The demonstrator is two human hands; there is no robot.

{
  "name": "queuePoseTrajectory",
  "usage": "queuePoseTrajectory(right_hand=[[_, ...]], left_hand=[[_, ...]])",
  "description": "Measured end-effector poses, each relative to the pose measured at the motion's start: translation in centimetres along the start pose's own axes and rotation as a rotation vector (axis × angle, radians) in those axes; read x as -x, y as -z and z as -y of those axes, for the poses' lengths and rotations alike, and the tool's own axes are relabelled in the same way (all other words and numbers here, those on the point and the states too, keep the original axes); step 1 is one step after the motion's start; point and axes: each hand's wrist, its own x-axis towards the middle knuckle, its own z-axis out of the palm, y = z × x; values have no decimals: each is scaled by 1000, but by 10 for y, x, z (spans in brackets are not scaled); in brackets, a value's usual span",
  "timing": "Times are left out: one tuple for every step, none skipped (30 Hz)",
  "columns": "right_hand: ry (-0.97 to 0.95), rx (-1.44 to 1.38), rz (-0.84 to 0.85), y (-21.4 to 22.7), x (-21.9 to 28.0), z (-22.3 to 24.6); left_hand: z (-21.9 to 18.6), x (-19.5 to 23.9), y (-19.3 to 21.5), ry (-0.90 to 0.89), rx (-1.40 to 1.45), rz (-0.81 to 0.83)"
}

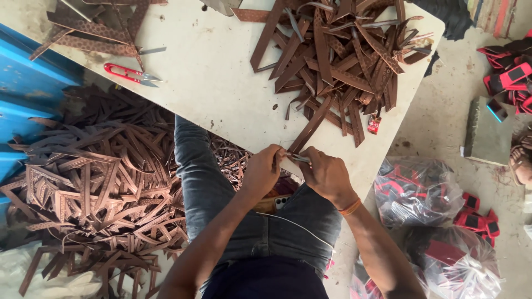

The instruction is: The person trims and separates individual leather shoe straps using small hand cutters.

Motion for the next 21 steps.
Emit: queuePoseTrajectory(right_hand=[[-2, -1, -1, -1, -1, 0], [-20, 26, 25, -3, -3, 0], [-38, 53, 52, -4, -4, 0], [-39, 51, 53, -6, -4, 0], [-25, 73, 49, -8, -4, 0], [-11, 95, 44, -9, -3, 0], [-10, 97, 43, -9, -3, 0], [10, 82, 11, -9, -3, 0], [32, 66, -19, -9, -3, 0], [34, 66, -20, -8, -3, 1], [20, 56, -24, -6, -4, 2], [6, 46, -27, -4, -4, 3], [7, 47, -27, -3, -6, 4], [-3, 26, -36, -2, -7, 5], [-15, 5, -46, -1, -8, 6], [-16, 5, -45, -2, -8, 7], [-5, 23, -28, -2, -9, 7], [6, 42, -12, -3, -10, 6], [6, 41, -12, -4, -11, 6], [3, 36, -4, -6, -11, 6], [2, 31, 5, -7, -12, 6]], left_hand=[[-2, 0, 1, 0, -1, 3], [-3, 0, 1, -2, -21, 14], [-4, 1, 2, -2, -41, 25], [-2, 1, 2, 0, -42, 27], [0, 0, 1, 11, -71, 26], [1, 0, 0, 22, -101, 26], [10, 0, -3, 19, -101, 26], [18, -1, -6, 49, 1, 37], [26, -2, -9, 80, 102, 46], [25, -2, -8, 79, 101, 45], [24, -1, -7, 70, 170, 45], [23, -1, -6, 61, 240, 46], [16, -1, -3, 61, 241, 45], [9, -2, -1, 102, 150, 41], [2, -1, 1, 145, 60, 40], [3, 1, 0, 146, 61, 42], [4, 3, -1, 81, 90, 15], [5, 4, -3, 16, 120, -12], [2, 4, 0, 16, 119, -12], [-1, 4, 3, -14, 27, -16], [-3, 4, 5, -42, -65, -21]])
